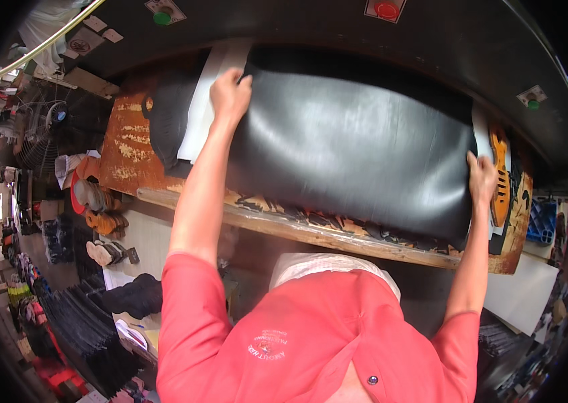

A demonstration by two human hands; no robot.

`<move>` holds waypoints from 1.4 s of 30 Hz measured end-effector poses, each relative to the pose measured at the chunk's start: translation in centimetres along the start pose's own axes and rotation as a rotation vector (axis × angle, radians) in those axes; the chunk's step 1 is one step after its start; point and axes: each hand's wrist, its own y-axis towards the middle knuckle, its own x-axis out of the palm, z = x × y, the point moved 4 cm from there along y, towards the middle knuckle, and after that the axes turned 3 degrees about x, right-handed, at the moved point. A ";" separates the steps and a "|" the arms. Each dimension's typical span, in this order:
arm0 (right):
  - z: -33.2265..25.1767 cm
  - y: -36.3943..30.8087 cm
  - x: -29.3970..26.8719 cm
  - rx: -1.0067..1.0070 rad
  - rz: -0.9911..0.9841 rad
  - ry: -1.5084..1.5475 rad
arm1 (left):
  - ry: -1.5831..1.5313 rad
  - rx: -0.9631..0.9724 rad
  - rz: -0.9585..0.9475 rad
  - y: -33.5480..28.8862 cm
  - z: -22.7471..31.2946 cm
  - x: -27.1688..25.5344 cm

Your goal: The person uses a die-cutting machine to press and cut multiple black rubber sheets into identical shapes. They repeatedly place a sheet on the die, press the machine, remove the cut piece, and stack the finished items.

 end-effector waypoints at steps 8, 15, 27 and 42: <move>1.2 2.4 2.9 0.045 0.054 -0.186 | 0.043 -0.094 0.017 1.9 -0.6 2.6; 0.0 -0.7 3.1 0.050 0.164 -0.150 | -0.282 -0.307 -0.334 0.4 -0.6 0.1; -13.4 -1.0 8.8 -0.241 0.037 0.298 | -0.063 -0.188 0.034 -8.1 -8.8 -16.0; -2.8 7.5 3.3 -0.029 0.248 0.292 | 0.048 0.023 -0.006 -1.4 2.0 0.3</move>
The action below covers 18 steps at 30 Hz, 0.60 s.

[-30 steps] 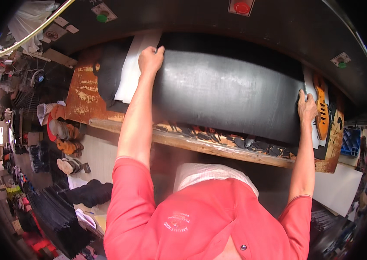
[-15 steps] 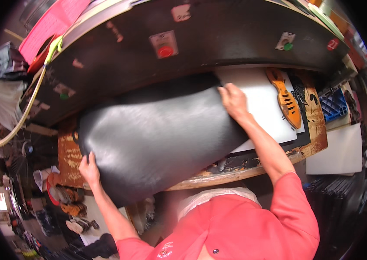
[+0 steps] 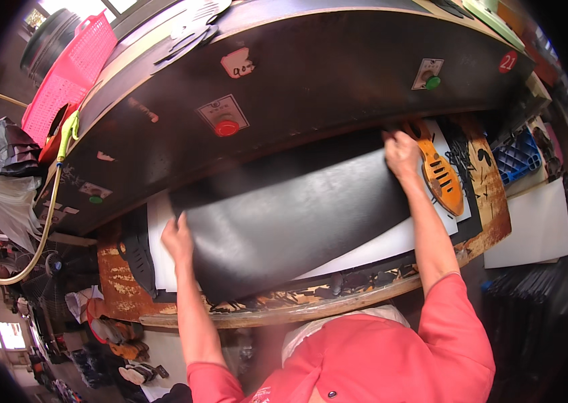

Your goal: The person uses a die-cutting machine to press and cut multiple black rubber sheets into identical shapes. They repeatedly place a sheet on the die, press the machine, remove the cut piece, and stack the finished items.

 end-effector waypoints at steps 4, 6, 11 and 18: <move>2.3 -1.3 -2.0 -0.055 0.025 -0.309 | 0.214 0.113 0.013 2.7 2.8 4.4; 2.1 -2.3 -1.5 -0.090 0.063 -0.339 | 0.215 0.141 0.055 3.2 2.6 4.3; 1.1 -3.8 -0.2 -0.057 0.032 -0.434 | 0.212 0.167 0.098 4.0 1.1 4.1; 0.3 -3.1 -1.3 0.000 -0.114 -0.348 | 0.465 0.169 0.109 4.4 0.1 5.5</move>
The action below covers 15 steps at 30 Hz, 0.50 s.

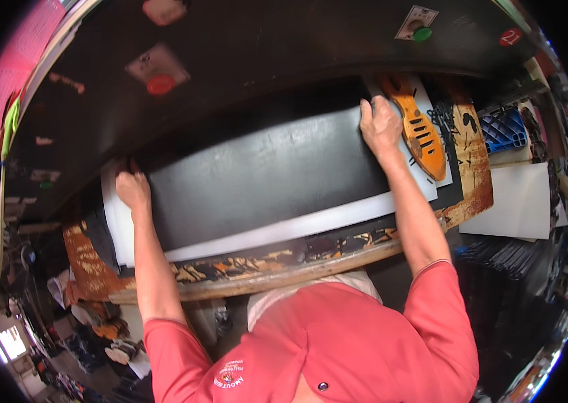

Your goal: The person uses a die-cutting machine to press and cut multiple black rubber sheets into identical shapes. They repeatedly place a sheet on the die, press the machine, remove the cut piece, and stack the finished items.

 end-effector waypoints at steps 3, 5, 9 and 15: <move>2.1 -1.4 -4.6 -0.320 -0.072 0.115 | 0.042 0.079 -0.017 -2.6 -0.1 -1.2; 5.2 -1.8 -8.9 -0.471 -0.013 -0.138 | -0.067 0.157 0.032 -5.7 0.1 -2.9; 13.2 -3.0 -10.2 -0.053 -0.391 -0.119 | -0.189 0.159 -0.034 -11.2 0.2 -6.0; 16.0 -1.8 -8.5 -0.246 -0.318 -0.065 | -0.192 0.116 0.017 -12.1 0.5 -7.5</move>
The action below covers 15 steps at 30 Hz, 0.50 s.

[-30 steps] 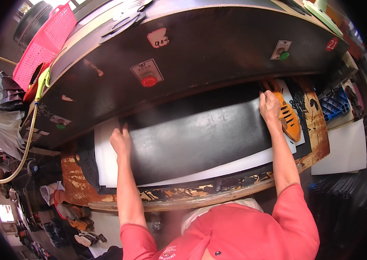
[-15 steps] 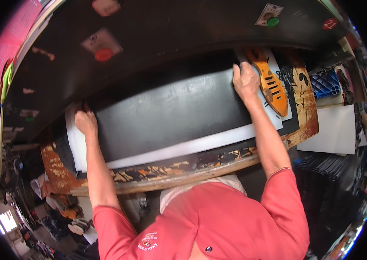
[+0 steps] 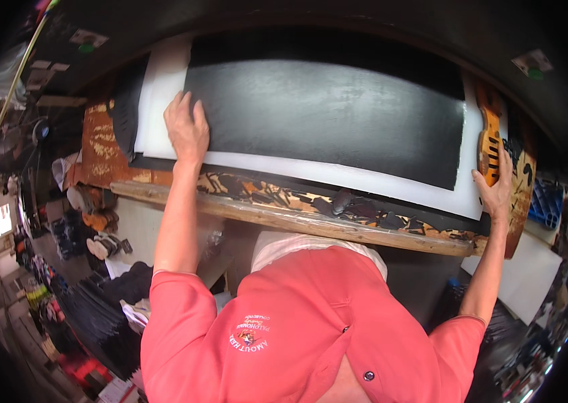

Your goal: The person uses a die-cutting machine to press and cut multiple black rubber sheets into identical shapes. They repeatedly place a sheet on the die, press the machine, remove the cut piece, and stack the finished items.

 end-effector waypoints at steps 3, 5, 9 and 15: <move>-0.1 0.7 -0.3 0.042 -0.015 0.049 | 0.006 0.030 0.062 0.4 0.1 0.3; -1.2 0.8 -1.1 0.040 0.007 0.029 | -0.023 0.009 0.076 0.4 0.0 0.3; -6.2 -1.4 -2.8 0.105 -0.042 0.237 | -0.064 0.010 0.074 0.6 0.0 0.0; -20.7 -8.3 0.0 0.157 -0.164 0.593 | -0.142 -0.015 0.063 0.8 0.2 -0.2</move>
